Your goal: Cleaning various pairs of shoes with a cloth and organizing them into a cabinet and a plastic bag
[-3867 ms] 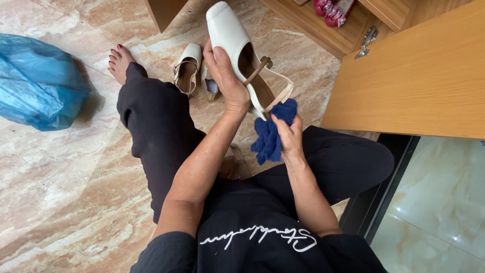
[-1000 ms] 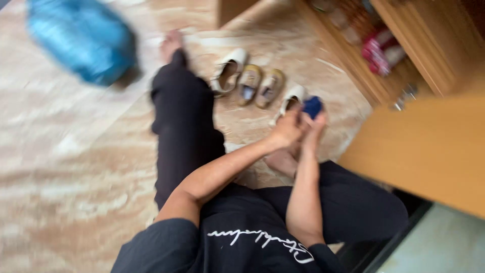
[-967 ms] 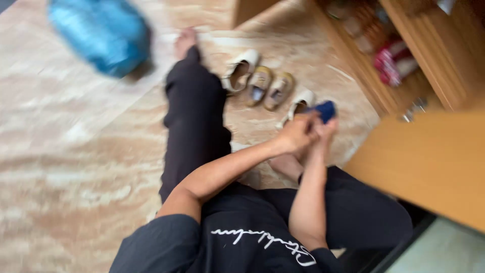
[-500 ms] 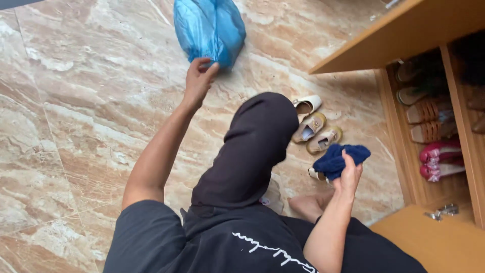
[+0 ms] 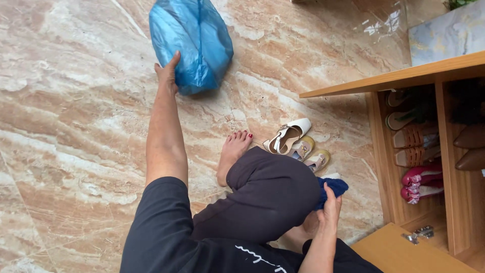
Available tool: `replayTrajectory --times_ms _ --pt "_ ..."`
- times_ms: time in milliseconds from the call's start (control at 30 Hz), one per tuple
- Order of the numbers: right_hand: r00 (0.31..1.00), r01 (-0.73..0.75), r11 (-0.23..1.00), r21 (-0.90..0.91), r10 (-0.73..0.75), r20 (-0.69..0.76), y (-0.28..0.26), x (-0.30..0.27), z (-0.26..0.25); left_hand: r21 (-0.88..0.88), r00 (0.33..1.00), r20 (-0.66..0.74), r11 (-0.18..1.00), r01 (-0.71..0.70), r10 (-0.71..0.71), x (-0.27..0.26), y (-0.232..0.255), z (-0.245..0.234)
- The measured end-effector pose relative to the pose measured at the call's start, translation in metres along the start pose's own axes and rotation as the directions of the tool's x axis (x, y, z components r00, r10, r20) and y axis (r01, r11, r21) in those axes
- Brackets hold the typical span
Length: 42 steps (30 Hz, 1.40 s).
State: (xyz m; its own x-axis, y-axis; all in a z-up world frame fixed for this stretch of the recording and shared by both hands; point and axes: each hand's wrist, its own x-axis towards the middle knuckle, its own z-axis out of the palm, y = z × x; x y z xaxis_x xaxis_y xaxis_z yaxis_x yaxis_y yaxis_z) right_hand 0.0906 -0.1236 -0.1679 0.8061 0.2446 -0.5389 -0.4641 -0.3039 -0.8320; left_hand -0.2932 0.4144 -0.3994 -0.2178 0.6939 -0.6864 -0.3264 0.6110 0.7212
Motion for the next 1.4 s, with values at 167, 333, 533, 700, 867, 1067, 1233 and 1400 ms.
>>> replayTrajectory --times_ms 167,333,533,700,867,1067,1233,1400 --pt "0.996 0.004 1.0 0.012 -0.005 0.086 0.007 0.012 0.006 -0.34 0.975 0.22 0.938 0.066 0.012 -0.016 0.017 -0.002" --pt "0.996 0.012 1.0 0.019 -0.013 0.084 0.005 0.011 0.012 -0.015 0.925 0.088 0.929 -0.37 0.37 -0.023 0.049 0.015" --pt "0.994 0.044 0.999 0.008 -0.045 0.101 0.015 0.009 0.011 0.455 0.586 0.322 0.421 -0.785 0.744 -0.119 0.061 0.06" --pt "0.99 0.061 0.998 0.003 -0.061 0.125 0.027 0.008 0.009 0.466 0.338 0.566 0.045 -0.883 0.752 -0.208 -0.02 0.09" --pt "0.991 0.104 0.995 -0.001 -0.104 0.083 0.022 -0.011 -0.007 0.433 0.337 0.823 -0.12 -0.893 0.458 -0.212 -0.145 0.08" --pt "0.993 0.098 0.995 0.023 -0.099 0.064 0.036 -0.009 -0.015 0.356 0.34 0.891 0.004 -0.934 0.302 -0.297 -0.086 0.019" --pt "0.982 0.082 0.991 0.11 -0.099 0.161 0.039 -0.013 -0.009 0.421 0.397 0.804 0.048 -0.906 0.443 -0.25 -0.109 0.007" --pt "0.976 0.124 0.988 0.097 -0.14 0.169 0.036 -0.016 -0.011 0.27 0.18 0.828 -0.096 -0.958 0.531 -0.274 -0.057 0.046"
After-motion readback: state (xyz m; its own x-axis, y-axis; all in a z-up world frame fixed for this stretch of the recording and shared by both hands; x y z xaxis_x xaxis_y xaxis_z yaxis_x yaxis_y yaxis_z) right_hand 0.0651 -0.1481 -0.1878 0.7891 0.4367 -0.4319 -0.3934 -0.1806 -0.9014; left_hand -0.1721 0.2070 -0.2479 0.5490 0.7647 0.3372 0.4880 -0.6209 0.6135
